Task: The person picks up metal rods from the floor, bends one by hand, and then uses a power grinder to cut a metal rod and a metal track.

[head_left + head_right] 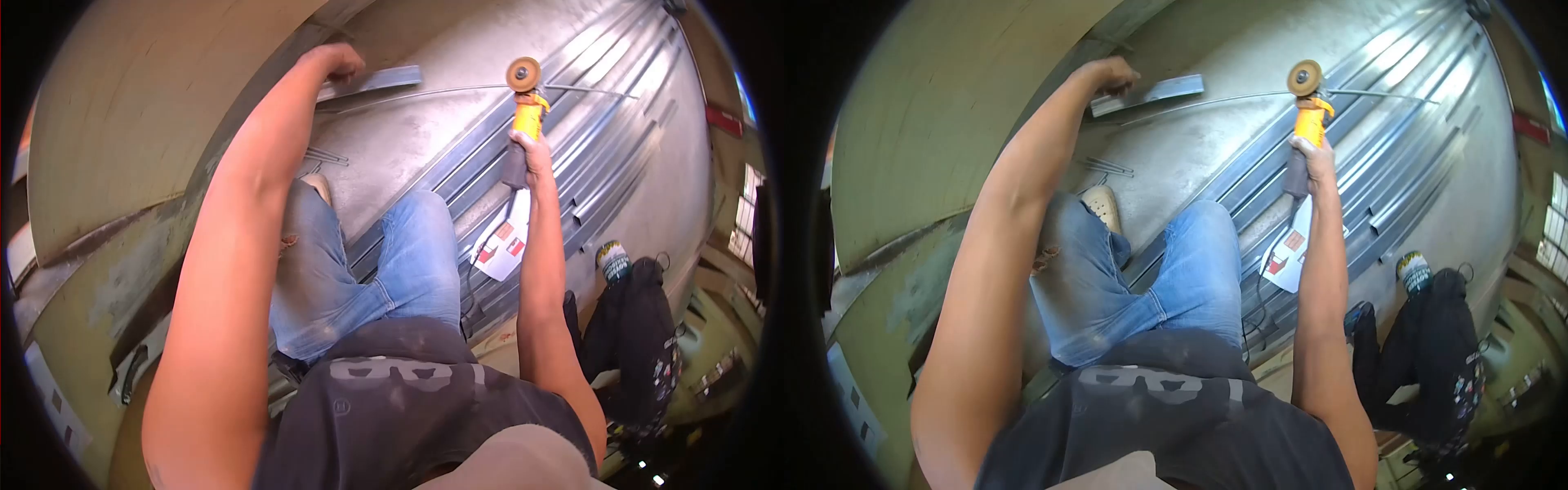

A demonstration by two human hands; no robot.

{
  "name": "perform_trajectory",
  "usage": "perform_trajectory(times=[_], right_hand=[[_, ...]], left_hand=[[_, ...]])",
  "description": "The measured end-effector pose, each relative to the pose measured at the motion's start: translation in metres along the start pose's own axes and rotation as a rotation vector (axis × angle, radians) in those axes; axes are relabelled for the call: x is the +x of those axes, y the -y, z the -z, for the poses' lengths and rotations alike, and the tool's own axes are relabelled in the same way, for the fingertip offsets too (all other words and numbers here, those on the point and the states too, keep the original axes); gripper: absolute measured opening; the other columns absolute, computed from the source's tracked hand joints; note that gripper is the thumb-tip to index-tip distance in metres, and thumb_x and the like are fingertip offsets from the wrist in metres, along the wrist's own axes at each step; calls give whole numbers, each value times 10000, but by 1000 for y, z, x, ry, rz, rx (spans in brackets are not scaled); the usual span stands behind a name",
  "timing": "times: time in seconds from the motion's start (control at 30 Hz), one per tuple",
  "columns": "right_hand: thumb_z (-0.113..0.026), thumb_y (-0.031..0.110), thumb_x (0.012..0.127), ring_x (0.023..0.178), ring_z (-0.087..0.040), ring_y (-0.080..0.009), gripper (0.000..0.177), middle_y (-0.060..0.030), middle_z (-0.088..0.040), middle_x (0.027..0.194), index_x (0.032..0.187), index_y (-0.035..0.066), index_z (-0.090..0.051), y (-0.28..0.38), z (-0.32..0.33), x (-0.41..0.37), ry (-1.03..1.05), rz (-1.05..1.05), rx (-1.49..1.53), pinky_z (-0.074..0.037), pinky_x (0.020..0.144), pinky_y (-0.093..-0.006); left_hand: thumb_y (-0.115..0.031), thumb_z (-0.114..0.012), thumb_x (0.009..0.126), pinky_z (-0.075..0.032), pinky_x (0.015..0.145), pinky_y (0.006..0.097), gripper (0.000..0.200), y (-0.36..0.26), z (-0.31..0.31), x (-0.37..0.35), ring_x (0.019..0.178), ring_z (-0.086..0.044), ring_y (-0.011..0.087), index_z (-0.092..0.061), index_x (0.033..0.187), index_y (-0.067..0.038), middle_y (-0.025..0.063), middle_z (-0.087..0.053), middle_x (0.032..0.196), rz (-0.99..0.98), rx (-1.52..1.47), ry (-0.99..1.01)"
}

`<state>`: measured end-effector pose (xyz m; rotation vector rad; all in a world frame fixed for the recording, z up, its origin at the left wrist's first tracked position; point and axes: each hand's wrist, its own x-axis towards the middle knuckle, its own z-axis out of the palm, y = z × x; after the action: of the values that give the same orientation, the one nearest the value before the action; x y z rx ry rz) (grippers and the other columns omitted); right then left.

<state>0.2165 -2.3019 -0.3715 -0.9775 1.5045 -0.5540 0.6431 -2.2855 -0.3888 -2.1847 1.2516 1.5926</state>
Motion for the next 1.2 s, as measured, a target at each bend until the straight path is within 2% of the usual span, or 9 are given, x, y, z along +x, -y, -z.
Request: perform_trajectory(times=[0.1,0.17,0.3,0.37,0.43,0.47,0.57,0.8,1.2], right_hand=[[-745,163,717,641,-551,-107,333,-7,-592,810,995,72,-588,6,-12,-8,43,-48,192,-456,575,-261],[-742,190,718,615,-556,-113,313,-5,-597,787,964,67,-594,2,-20,-14,111,-101,331,-468,563,-265],[-751,161,705,636,-567,-111,325,2,-598,798,969,70,-586,3,-51,-34,-70,36,334,-466,566,-260],[-757,142,689,671,-595,-130,347,-27,-619,803,971,48,-578,0,-63,-39,-132,108,308,-482,586,-282],[-734,150,712,712,-628,-196,342,-79,-648,820,983,23,-568,4,-70,-54,-453,182,-257,-504,637,-344],[-725,193,714,842,-660,-355,438,-225,-656,907,1048,11,-508,10,-68,-64,-453,147,-325,-507,716,-436],[-690,230,757,895,-637,-417,428,-263,-641,938,1065,16,-482,3,-71,-76,-477,151,-280,-494,755,-468],[-724,253,732,896,-627,-426,483,-267,-635,923,1051,-9,-472,21,-81,-116,-391,149,-473,-483,791,-470],[-662,315,771,912,-614,-457,464,-287,-637,936,1067,11,-475,13,-76,-117,-352,132,-501,-479,785,-503]], left_hand=[[-452,-559,842,-504,689,411,387,-35,-26,-23,753,-617,164,-667,1058,-150,43,-698,895,12,119,267],[-524,-541,855,-516,785,424,491,-60,-60,-41,912,-629,171,-611,1185,-166,38,-676,1087,-57,66,369],[-583,-534,856,-515,823,456,609,-117,-144,-82,999,-601,257,-578,1247,-119,138,-631,1109,-206,-444,107],[-510,-584,844,-497,740,348,575,-130,-191,-73,858,-571,188,-601,1176,-42,130,-622,967,-310,-564,-114],[-453,-606,840,-477,743,304,579,-138,-220,-73,832,-565,167,-584,1168,23,132,-621,954,-442,-846,-242],[-400,-612,847,-466,780,296,561,-144,-227,-68,863,-577,169,-569,1174,54,145,-625,1005,-439,-833,-264],[-495,-616,807,-477,861,327,670,-158,-215,-87,1006,-617,248,-562,1202,44,203,-643,1074,-476,-902,-165],[-677,-518,835,-473,828,327,771,-158,-210,-96,962,-599,199,-613,1158,17,137,-630,1085,-316,-1198,72],[-563,-643,816,-475,763,292,625,-153,-230,-82,840,-611,157,-672,928,51,113,-666,918,-385,-1208,-74]])
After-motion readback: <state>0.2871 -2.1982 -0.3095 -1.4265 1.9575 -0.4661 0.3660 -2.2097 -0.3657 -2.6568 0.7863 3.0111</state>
